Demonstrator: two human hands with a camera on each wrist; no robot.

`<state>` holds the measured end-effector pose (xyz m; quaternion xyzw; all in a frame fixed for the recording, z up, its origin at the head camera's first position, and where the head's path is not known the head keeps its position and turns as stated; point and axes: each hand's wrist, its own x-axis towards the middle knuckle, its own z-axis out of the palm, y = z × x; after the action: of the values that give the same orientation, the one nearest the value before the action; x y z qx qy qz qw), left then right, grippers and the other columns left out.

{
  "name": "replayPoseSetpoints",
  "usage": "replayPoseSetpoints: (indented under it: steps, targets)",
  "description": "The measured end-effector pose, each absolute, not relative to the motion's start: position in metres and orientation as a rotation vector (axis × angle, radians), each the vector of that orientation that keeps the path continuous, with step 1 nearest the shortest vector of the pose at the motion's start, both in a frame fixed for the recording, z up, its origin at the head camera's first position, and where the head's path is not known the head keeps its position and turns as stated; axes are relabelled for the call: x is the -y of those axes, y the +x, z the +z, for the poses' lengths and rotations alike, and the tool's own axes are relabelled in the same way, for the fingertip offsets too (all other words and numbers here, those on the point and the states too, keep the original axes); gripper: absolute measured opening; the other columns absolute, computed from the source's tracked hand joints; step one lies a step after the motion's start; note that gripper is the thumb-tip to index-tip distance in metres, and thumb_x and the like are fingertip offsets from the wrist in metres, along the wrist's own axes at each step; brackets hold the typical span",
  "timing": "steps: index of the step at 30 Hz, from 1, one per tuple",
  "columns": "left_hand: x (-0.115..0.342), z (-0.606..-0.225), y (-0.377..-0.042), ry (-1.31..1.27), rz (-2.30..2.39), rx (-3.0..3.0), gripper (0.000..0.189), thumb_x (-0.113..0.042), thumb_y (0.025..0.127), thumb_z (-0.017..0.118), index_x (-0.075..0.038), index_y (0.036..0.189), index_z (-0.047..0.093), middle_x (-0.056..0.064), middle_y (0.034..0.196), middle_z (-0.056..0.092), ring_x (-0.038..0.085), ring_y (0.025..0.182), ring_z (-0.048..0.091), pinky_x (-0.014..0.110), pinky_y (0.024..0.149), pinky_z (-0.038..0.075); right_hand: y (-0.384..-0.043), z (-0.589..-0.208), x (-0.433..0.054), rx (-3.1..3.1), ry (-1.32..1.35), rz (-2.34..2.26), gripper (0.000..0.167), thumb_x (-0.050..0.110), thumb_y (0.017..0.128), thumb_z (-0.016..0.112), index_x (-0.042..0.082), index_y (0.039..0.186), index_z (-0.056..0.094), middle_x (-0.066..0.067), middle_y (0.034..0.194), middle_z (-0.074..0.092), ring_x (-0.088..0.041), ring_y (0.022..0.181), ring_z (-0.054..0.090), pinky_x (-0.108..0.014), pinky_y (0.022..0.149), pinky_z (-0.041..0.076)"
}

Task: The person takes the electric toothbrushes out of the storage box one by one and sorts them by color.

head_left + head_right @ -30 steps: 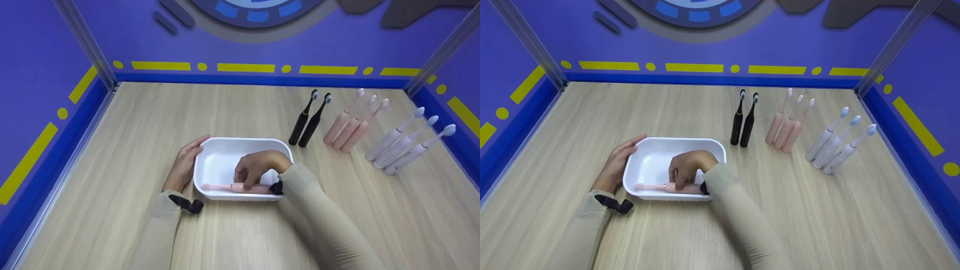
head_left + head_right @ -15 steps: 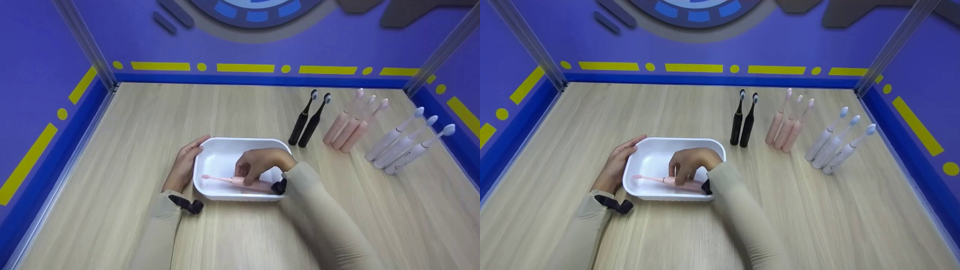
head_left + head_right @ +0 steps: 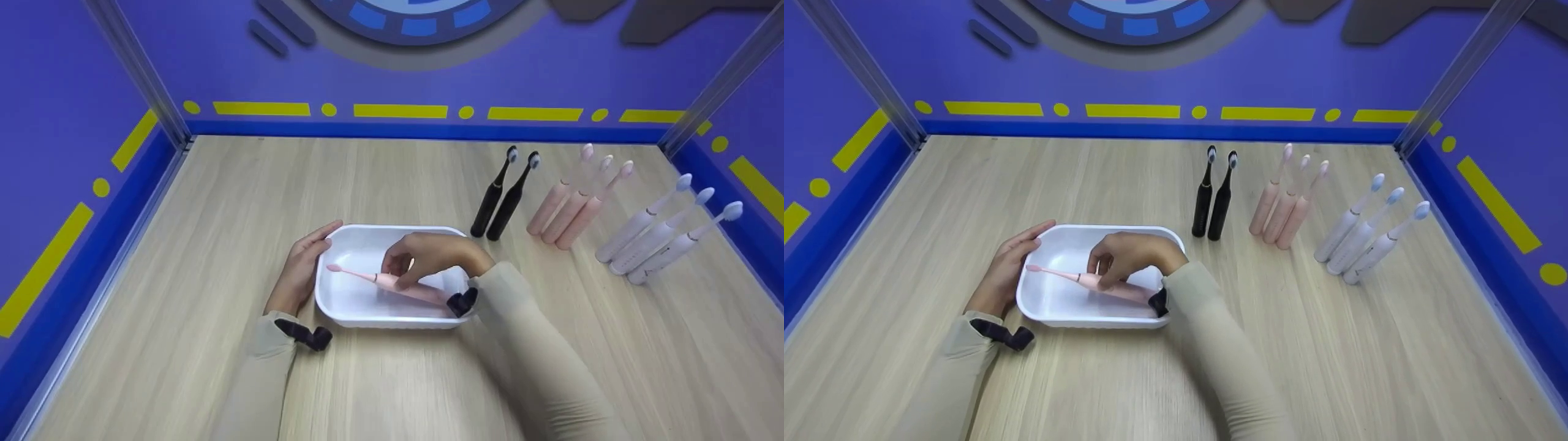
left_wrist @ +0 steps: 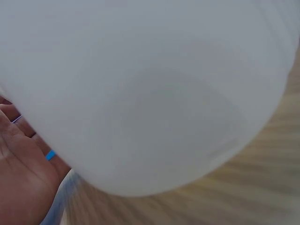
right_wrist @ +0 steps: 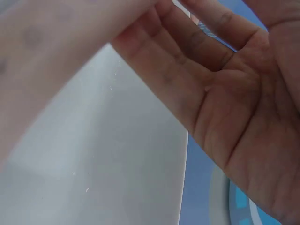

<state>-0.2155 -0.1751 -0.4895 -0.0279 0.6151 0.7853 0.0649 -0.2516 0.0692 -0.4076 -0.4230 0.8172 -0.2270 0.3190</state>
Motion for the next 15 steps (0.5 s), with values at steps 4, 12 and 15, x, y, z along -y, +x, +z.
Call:
replayPoseSetpoints:
  steps: [4, 12, 15]
  targets:
    - [0.175, -0.489, -0.215, -0.088, 2.364, -1.86, 0.044, -0.007, 0.096, 0.041, -0.004, 0.14, 0.048, 0.008, 0.149, 0.044, 0.02, 0.138, 0.04, 0.031, 0.115, 0.035, -0.252, -0.403, -0.072, -2.162, -1.129, -0.637, 0.021, 0.014, 0.082, 0.072, 0.011, 0.103, 0.069, 0.0, 0.092, 0.07, -0.006, 0.086, 0.062, -0.022, 0.08, 0.052]
    - [0.174, -0.489, -0.216, -0.093, 2.364, -1.851, 0.045, -0.007, 0.096, 0.04, -0.004, 0.141, 0.047, 0.007, 0.149, 0.044, 0.019, 0.139, 0.04, 0.031, 0.114, 0.035, -0.25, -0.395, -0.077, -2.149, -1.105, -0.778, 0.024, 0.013, 0.084, 0.071, 0.009, 0.107, 0.068, -0.003, 0.096, 0.07, -0.01, 0.089, 0.063, -0.036, 0.087, 0.053]
    - [0.174, -0.49, -0.216, -0.079, 2.375, -1.845, 0.046, -0.005, 0.095, 0.04, -0.004, 0.141, 0.047, 0.008, 0.149, 0.044, 0.019, 0.138, 0.04, 0.032, 0.114, 0.035, -0.25, -0.392, -0.079, -2.163, -1.101, -0.804, 0.026, 0.013, 0.084, 0.071, 0.01, 0.109, 0.068, -0.003, 0.097, 0.07, -0.011, 0.09, 0.063, -0.037, 0.087, 0.054]
